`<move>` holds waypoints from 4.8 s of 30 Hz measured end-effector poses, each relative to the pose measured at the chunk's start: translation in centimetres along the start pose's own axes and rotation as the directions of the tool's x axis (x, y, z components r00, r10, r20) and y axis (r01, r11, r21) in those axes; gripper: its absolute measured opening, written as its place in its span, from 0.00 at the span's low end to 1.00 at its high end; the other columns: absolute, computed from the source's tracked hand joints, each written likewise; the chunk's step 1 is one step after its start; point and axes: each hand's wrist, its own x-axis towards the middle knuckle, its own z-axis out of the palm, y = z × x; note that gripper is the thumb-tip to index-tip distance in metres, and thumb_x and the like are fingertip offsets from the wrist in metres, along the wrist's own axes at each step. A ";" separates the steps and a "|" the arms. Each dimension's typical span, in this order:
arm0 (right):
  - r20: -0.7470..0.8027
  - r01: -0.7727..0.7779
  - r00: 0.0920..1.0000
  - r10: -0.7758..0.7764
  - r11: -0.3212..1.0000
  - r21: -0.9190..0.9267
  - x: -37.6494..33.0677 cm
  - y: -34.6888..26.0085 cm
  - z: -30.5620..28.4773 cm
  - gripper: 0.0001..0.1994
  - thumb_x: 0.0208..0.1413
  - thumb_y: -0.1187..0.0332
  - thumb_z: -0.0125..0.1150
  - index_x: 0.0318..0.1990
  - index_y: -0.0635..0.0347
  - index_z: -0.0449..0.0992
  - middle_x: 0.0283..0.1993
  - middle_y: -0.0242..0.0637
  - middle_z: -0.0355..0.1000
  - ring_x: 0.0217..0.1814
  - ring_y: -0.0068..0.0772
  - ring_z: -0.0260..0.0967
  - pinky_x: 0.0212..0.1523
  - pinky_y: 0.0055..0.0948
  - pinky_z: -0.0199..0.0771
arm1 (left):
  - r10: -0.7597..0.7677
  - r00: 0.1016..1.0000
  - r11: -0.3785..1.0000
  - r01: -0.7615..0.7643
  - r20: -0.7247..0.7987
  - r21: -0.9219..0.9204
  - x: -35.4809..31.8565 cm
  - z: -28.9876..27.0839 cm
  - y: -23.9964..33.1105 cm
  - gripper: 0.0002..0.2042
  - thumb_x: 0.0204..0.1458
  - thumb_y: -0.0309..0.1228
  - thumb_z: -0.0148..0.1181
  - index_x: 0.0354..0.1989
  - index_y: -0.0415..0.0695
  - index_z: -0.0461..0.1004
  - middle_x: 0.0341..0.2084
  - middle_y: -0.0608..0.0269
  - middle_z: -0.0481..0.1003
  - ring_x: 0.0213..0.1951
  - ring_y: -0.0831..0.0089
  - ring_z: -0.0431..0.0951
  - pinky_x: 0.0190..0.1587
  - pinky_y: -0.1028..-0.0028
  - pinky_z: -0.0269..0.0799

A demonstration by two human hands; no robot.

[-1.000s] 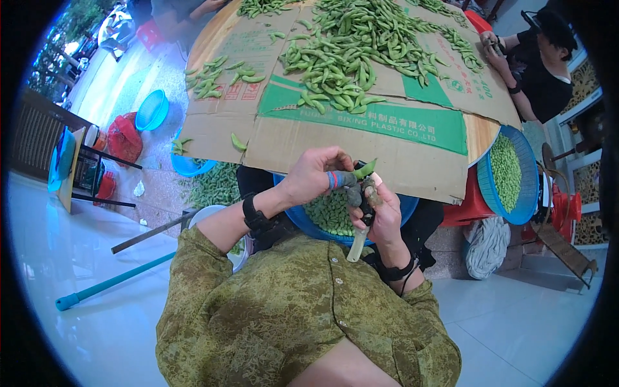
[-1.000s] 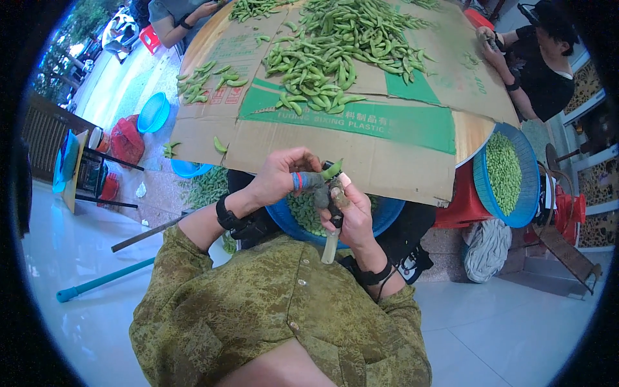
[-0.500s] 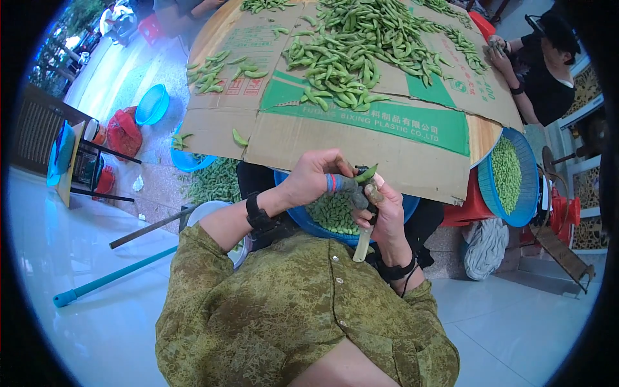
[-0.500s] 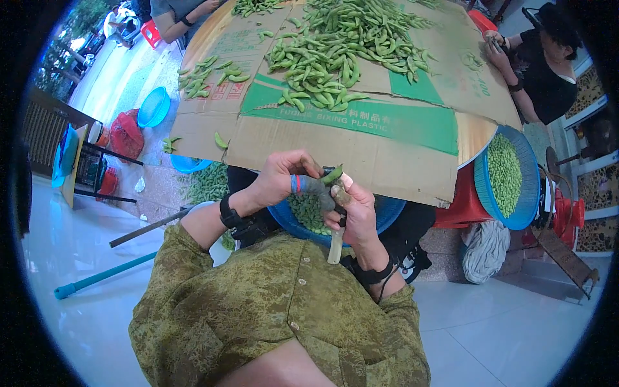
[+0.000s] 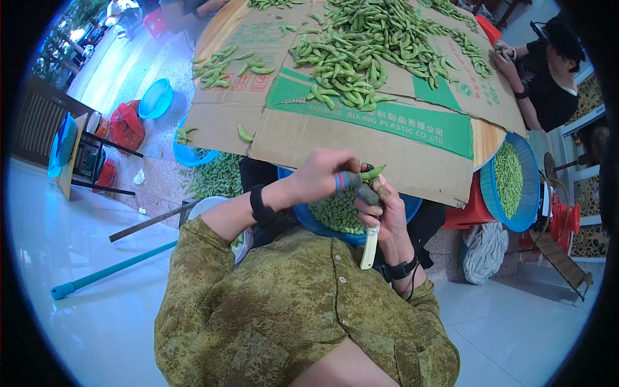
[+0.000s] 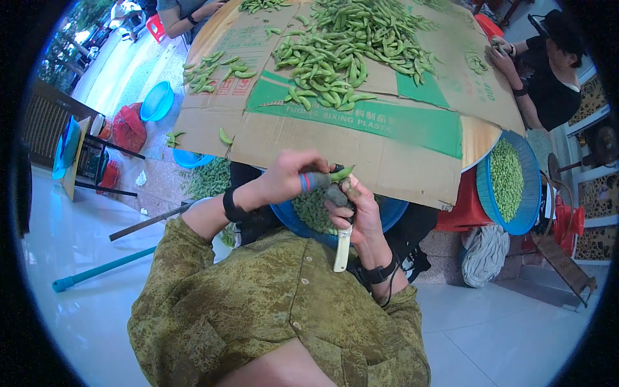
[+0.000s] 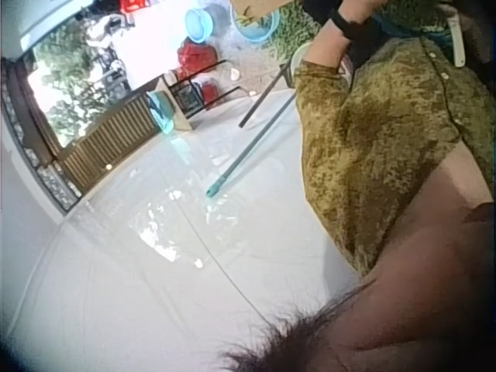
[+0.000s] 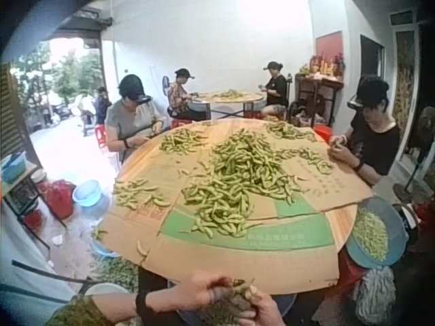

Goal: Shelling green peas from pods by hand into a blue plastic bowl.

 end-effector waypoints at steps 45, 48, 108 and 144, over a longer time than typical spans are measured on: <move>0.366 0.148 0.669 -0.647 -0.367 -0.918 1.0 0.6 0.7 0.24 0.43 0.79 0.64 0.50 0.68 0.67 0.31 0.39 0.66 0.28 0.30 0.65 0.28 0.26 0.67 | 0.166 0.956 0.891 -0.042 -0.240 0.452 -2.5 3.4 -0.3 0.08 0.57 0.26 0.48 0.41 0.37 0.73 0.23 0.66 0.75 0.25 0.82 0.73 0.27 0.79 0.68; 0.485 0.213 0.656 -0.578 -0.475 -0.854 1.0 0.3 0.7 0.17 0.39 0.82 0.60 0.41 0.68 0.68 0.31 0.45 0.64 0.28 0.42 0.66 0.27 0.32 0.67 | 0.157 0.966 0.884 -0.045 -0.205 0.466 -2.7 3.2 -0.3 0.08 0.56 0.24 0.49 0.40 0.37 0.73 0.24 0.66 0.75 0.25 0.81 0.73 0.28 0.78 0.69; -0.160 0.091 0.930 -0.330 0.629 -0.772 -1.4 1.1 0.8 0.07 0.59 0.71 0.53 0.38 0.65 0.72 0.19 0.29 0.65 0.14 0.16 0.57 0.14 0.18 0.55 | 0.366 0.926 -0.038 0.111 -0.090 0.993 8.9 -11.5 4.4 0.09 0.40 0.28 0.56 0.29 0.37 0.75 0.32 0.41 0.73 0.37 0.48 0.74 0.40 0.58 0.70; -0.091 0.217 0.958 -0.273 0.892 -0.398 -0.6 0.7 1.8 0.21 0.64 0.66 0.45 0.63 0.58 0.57 0.33 0.31 0.64 0.21 0.17 0.55 0.16 0.17 0.56 | -0.090 0.990 0.984 0.105 -0.106 0.142 1.2 0.7 0.8 0.07 0.53 0.27 0.59 0.36 0.37 0.74 0.25 0.68 0.75 0.26 0.84 0.72 0.27 0.83 0.67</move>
